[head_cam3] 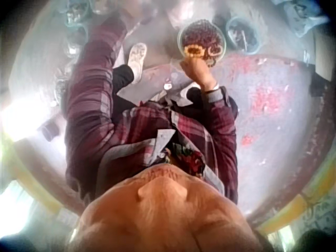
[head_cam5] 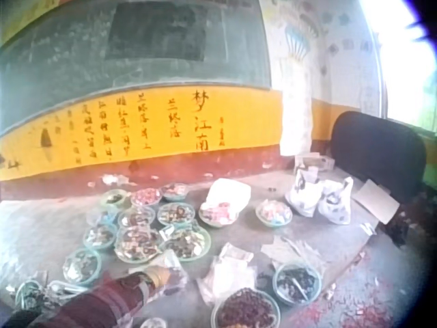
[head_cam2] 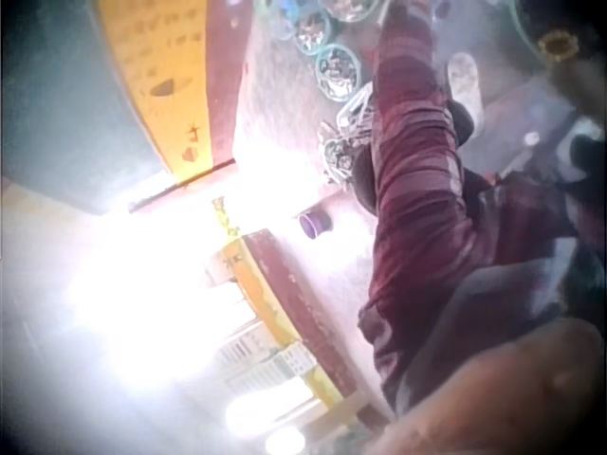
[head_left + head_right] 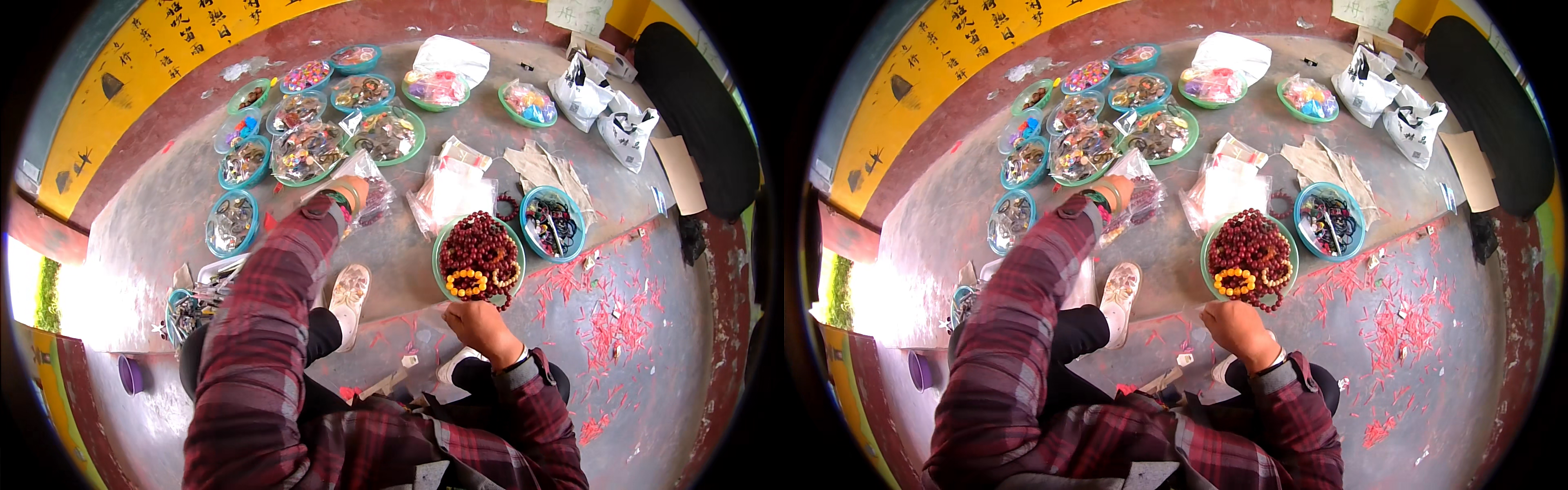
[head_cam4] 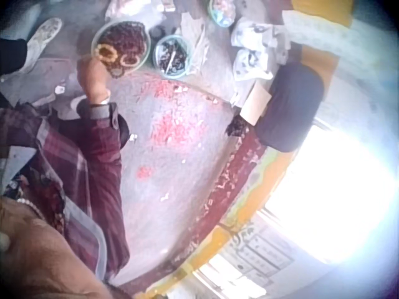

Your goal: The person sits on the floor and repeatedly picks up beaded bracelets from a bowl, places them into small plastic bags, and sets the filled bags aside. The workspace includes multiple bowls of beads and a tray of tools.

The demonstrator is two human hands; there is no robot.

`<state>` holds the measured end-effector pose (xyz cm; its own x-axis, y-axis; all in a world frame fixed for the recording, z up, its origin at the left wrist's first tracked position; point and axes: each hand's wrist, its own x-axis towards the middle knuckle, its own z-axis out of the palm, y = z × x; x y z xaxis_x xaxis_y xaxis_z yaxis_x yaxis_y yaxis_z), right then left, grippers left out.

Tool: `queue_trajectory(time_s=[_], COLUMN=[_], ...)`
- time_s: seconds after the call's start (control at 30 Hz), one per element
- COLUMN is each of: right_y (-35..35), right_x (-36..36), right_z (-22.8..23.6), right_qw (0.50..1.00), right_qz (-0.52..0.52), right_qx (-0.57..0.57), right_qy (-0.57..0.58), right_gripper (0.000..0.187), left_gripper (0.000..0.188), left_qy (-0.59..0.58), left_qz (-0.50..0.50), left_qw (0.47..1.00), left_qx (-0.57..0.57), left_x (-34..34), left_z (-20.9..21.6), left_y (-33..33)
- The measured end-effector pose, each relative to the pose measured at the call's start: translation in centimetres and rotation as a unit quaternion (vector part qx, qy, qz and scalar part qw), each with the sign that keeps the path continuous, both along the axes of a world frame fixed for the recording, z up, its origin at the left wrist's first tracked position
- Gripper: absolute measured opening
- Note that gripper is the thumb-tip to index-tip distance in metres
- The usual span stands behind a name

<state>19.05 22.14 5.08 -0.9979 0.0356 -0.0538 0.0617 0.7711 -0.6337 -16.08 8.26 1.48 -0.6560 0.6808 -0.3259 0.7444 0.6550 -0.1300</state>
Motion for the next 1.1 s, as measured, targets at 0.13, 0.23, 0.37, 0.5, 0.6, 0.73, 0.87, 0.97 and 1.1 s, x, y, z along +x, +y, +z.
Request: queue_trajectory(time_s=[0.13,0.23,0.37,0.5,0.6,0.73,0.87,0.97,1.1], right_y=[-0.3,-0.3,-0.3,-0.3,-0.6,-0.6,-0.3,-0.2,0.0], right_x=[-0.2,0.0,-0.4,-0.6,-0.8,-0.9,-0.7,-0.8,-0.7], right_z=[0.8,0.4,-0.5,0.0,0.2,0.6,-1.3,-1.4,-0.8], right_qw=[1.000,1.000,0.998,0.999,0.999,0.998,0.997,0.995,0.995], right_qz=[0.012,0.026,0.059,0.035,0.039,0.053,0.052,0.066,0.066], right_qx=[0.008,0.010,-0.002,0.001,0.022,0.027,0.036,0.056,0.070], right_qy=[-0.011,-0.010,-0.009,-0.002,0.006,0.012,0.037,0.043,0.020], right_gripper=[0.021,0.020,0.019,0.016,0.016,0.018,0.020,0.020,0.019], left_gripper=[0.026,0.035,0.045,0.040,0.029,0.017,0.013,0.013,0.019], left_qy=[0.003,0.001,0.031,0.028,0.080,0.130,0.152,0.152,0.017], left_qz=[0.077,0.112,0.134,0.146,0.163,0.152,0.160,0.121,0.111], left_qw=[0.990,0.980,0.970,0.964,0.958,0.959,0.943,0.930,0.898], left_qx=[0.115,0.162,0.200,0.221,0.220,0.202,0.250,0.311,0.425], left_x=[0.0,0.9,0.2,2.2,2.5,1.5,0.8,-0.2,0.7], left_z=[-6.8,-9.1,-12.4,-11.2,-11.2,-10.1,-7.8,-5.9,-2.7], left_y=[1.0,1.7,0.3,0.9,0.0,-0.9,-0.4,0.2,2.7])
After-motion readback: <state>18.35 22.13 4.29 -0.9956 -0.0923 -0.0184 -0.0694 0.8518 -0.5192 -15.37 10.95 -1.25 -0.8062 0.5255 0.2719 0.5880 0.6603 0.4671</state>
